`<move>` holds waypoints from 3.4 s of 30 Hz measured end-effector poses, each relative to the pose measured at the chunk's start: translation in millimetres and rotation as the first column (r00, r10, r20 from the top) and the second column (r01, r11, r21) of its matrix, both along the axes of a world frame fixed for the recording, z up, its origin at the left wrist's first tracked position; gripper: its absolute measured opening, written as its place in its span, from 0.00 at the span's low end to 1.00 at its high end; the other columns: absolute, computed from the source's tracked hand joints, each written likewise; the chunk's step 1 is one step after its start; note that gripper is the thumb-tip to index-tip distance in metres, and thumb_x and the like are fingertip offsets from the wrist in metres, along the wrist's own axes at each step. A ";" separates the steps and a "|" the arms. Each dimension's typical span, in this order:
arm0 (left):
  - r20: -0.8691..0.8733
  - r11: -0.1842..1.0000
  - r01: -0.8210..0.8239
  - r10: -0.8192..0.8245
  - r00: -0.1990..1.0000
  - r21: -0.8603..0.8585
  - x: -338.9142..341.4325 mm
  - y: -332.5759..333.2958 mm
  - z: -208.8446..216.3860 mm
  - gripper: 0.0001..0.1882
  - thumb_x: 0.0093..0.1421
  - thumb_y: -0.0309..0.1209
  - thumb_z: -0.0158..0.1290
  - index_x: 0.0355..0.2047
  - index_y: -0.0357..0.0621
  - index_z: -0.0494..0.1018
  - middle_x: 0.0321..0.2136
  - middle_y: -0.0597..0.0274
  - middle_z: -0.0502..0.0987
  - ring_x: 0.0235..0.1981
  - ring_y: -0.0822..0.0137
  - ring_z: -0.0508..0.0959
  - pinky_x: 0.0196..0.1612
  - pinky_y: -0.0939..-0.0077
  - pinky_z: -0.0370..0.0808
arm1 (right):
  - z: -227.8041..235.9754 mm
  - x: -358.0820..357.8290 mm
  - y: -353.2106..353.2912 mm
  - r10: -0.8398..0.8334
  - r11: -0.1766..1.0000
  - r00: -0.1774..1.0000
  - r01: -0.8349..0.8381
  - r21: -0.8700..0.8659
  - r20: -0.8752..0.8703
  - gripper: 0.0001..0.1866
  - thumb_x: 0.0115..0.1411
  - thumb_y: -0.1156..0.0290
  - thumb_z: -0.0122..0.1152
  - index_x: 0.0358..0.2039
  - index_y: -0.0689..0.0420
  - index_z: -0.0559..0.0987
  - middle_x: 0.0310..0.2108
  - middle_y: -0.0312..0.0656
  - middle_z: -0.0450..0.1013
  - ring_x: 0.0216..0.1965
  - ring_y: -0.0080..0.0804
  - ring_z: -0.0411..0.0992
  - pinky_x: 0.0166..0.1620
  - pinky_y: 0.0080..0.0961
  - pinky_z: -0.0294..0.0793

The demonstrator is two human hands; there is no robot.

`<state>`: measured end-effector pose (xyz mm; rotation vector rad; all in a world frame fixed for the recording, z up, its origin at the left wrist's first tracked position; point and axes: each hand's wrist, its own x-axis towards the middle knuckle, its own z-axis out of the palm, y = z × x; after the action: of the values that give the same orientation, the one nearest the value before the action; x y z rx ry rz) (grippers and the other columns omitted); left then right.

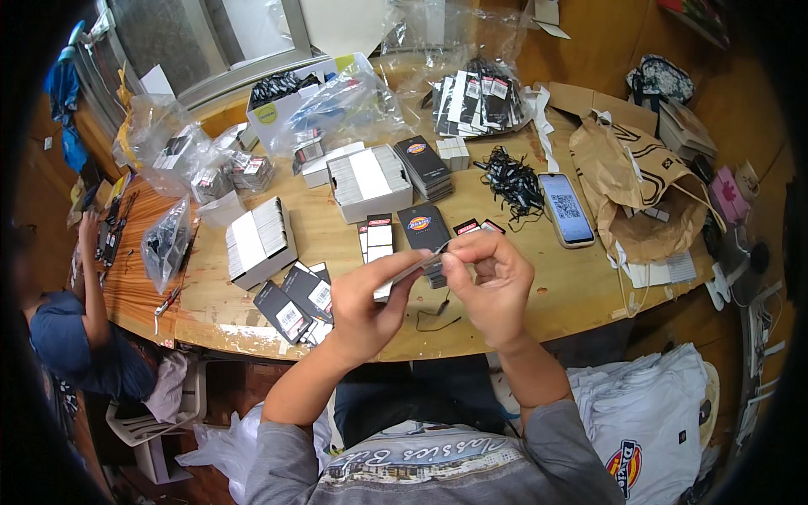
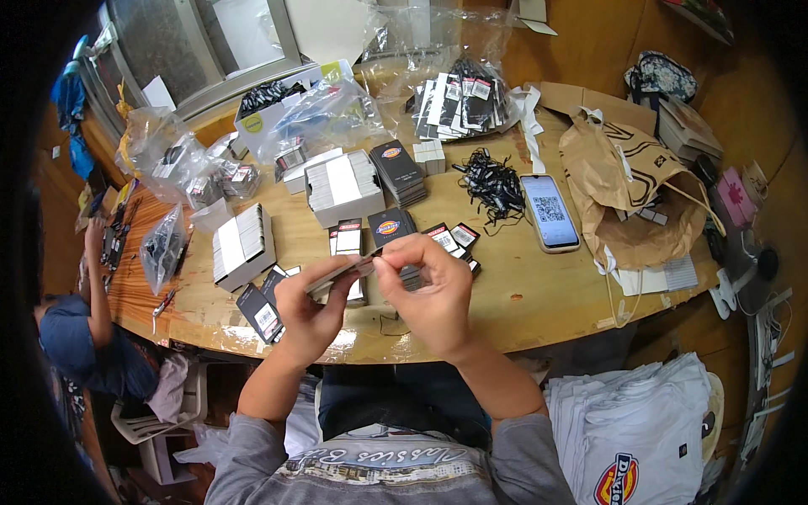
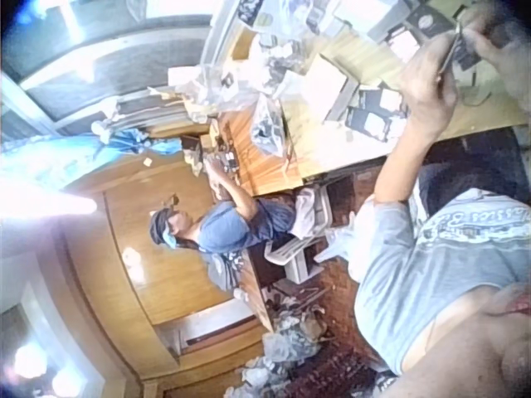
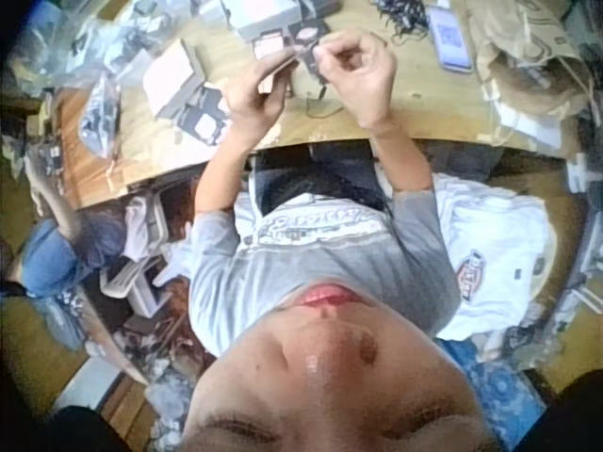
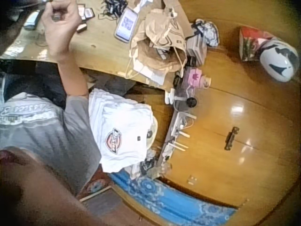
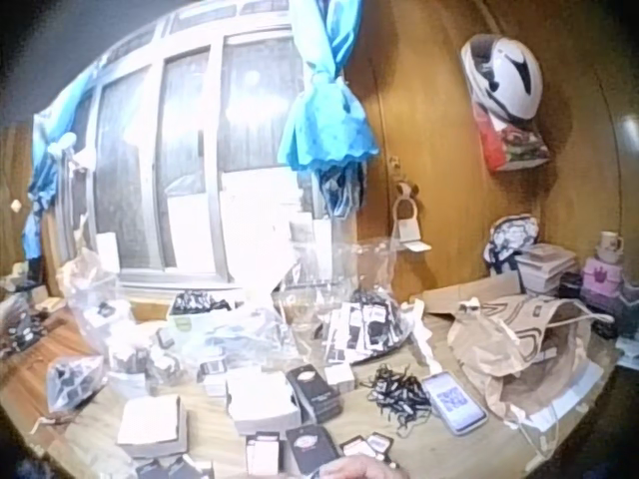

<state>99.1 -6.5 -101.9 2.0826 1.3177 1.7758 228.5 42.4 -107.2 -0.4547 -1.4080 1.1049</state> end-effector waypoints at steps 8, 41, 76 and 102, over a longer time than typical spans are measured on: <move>-0.102 1.000 -0.020 0.022 0.995 0.023 -5.7 6.6 4.0 0.14 0.44 0.15 0.50 0.34 0.37 0.69 0.28 0.54 0.74 0.26 0.65 0.75 0.29 0.79 0.71 | -1.3 -7.4 9.2 -0.301 0.889 0.948 0.239 0.391 0.107 0.08 0.40 0.86 0.57 0.21 0.63 0.69 0.22 0.44 0.68 0.23 0.34 0.68 0.28 0.21 0.67; -0.302 0.986 0.064 -0.109 0.947 -0.154 -5.5 -7.3 17.0 0.29 0.41 0.08 0.37 0.46 0.40 0.60 0.39 0.51 0.69 0.33 0.57 0.74 0.33 0.72 0.72 | 3.3 6.7 8.8 -0.405 0.695 0.909 0.238 0.678 0.096 0.13 0.36 0.87 0.59 0.25 0.64 0.70 0.24 0.45 0.68 0.25 0.38 0.68 0.27 0.26 0.68; -0.033 0.993 0.108 -0.107 0.994 0.054 -5.5 -5.7 15.4 0.13 0.39 0.12 0.47 0.27 0.35 0.71 0.28 0.52 0.72 0.31 0.59 0.74 0.33 0.74 0.71 | -7.0 -3.9 8.1 -0.264 0.760 0.961 0.151 0.632 0.088 0.11 0.37 0.87 0.58 0.24 0.63 0.70 0.24 0.44 0.68 0.24 0.36 0.67 0.28 0.23 0.68; 0.612 0.838 0.519 -0.324 0.722 -0.169 -11.1 1.4 0.1 0.02 0.48 0.19 0.48 0.25 0.34 0.67 0.28 0.58 0.70 0.30 0.73 0.68 0.34 0.81 0.67 | -0.4 -0.4 -1.0 0.016 0.954 0.976 -0.080 0.290 0.218 0.07 0.40 0.84 0.58 0.23 0.63 0.71 0.22 0.41 0.68 0.23 0.29 0.68 0.27 0.19 0.66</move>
<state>87.9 -5.1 -101.8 1.3650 0.7993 1.6249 228.1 41.4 -107.6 -0.3289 -1.7522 0.8799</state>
